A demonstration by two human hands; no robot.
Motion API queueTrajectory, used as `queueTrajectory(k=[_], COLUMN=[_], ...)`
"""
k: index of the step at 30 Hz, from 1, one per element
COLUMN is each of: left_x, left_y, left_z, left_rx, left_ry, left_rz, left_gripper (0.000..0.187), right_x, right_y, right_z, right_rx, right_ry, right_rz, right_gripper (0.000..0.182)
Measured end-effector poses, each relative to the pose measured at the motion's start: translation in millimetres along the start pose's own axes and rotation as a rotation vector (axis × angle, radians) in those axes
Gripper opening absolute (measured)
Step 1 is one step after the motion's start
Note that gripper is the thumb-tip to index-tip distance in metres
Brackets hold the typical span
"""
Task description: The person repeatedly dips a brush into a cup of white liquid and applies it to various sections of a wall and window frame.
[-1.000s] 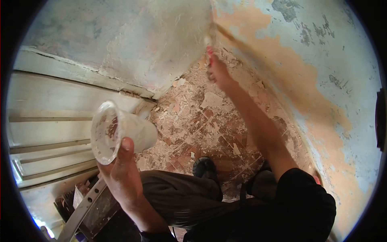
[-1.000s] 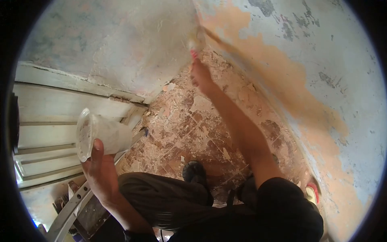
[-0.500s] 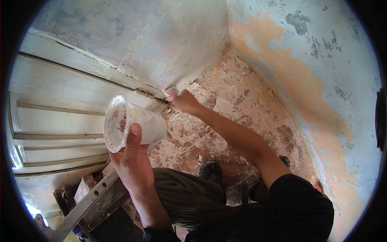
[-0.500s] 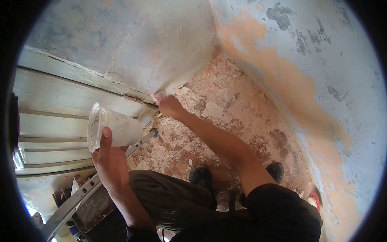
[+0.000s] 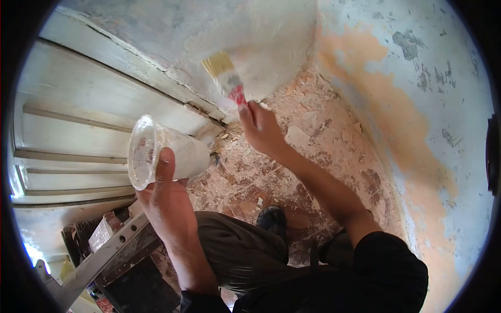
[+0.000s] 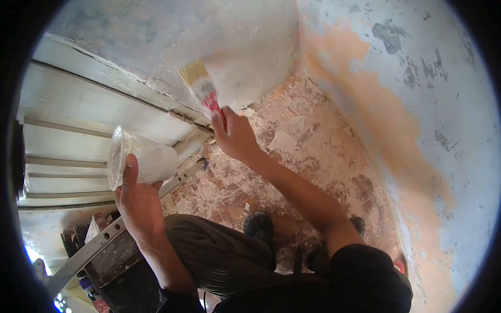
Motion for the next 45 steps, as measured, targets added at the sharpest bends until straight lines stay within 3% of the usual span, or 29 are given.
queueTrajectory(k=[3,5,7,10,13,16,18,21,24,25,28,31,34,37,40,42,44,45], left_x=[-2,-3,-5,-6,-4,-3,-3,-5,0,0,3,3,5,10,8,6,4,2], left_y=[-2,-5,-10,-13,-20,-25,-23,-12,-12,-12,-16,-9,-1,-7,-19,-19,-14,-8], left_z=[-1,0,2,1,-5,-8,-7,-5,-4,-4,-8,-7,-4,-7,-11,-4,3,7], left_rx=[-0.024,-0.024,-0.021,-0.015,-0.011,-0.025,-0.032,-0.007,0.017,0.024,-0.041,-0.045,0.023,0.056,0.036,0.085,0.120,0.135], left_ry=[0.023,0.012,0.013,0.014,0.044,0.056,0.047,0.029,0.006,0.008,0.049,0.036,0.004,-0.014,0.016,-0.101,-0.186,-0.207], left_rz=[0.006,-0.001,-0.006,-0.023,-0.047,-0.090,-0.093,-0.051,-0.034,-0.034,-0.069,-0.054,-0.005,-0.006,-0.028,-0.036,-0.023,-0.011], left_gripper=[0.059,0.058,0.056,0.056,0.057,0.057,0.058,0.058,0.059,0.059,0.058,0.058,0.059,0.060,0.061,0.062,0.063,0.063], right_x=[-5,-28,-57,-81,-46,10,22,-23,-56,-55,-8,14,-21,-51,-26,8,30,44], right_y=[-55,-81,-82,-97,-99,-58,-34,-19,-70,-85,-75,-26,-13,-60,-67,-40,17,36], right_z=[81,139,156,197,182,141,121,108,159,164,161,132,152,168,160,151,105,112], right_rx=[-0.276,-0.397,-0.372,-0.294,-0.175,0.104,0.029,0.006,0.004,0.142,0.162,0.250,0.206,0.356,0.479,0.548,0.486,0.509], right_ry=[0.019,-0.151,-0.272,-0.240,-0.500,-0.676,-0.502,-0.374,-0.586,-0.643,-0.772,-0.666,-0.651,-0.762,-0.847,-0.928,-0.866,-0.791], right_rz=[0.023,-0.060,-0.133,-0.045,-0.315,-0.226,-0.222,-0.166,-0.426,-0.409,-0.300,-0.311,-0.160,-0.446,-0.472,-0.387,-0.411,-0.407], right_gripper=[0.028,0.030,0.037,0.042,0.047,0.045,0.041,0.037,0.037,0.037,0.038,0.037,0.035,0.034,0.032,0.030,0.031,0.032])
Point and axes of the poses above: each hand's wrist, its own x-axis towards the middle knuckle, its own y-axis out of the back of the hand, z = x × y, the point moved 7 cm from there along x, towards the middle knuckle
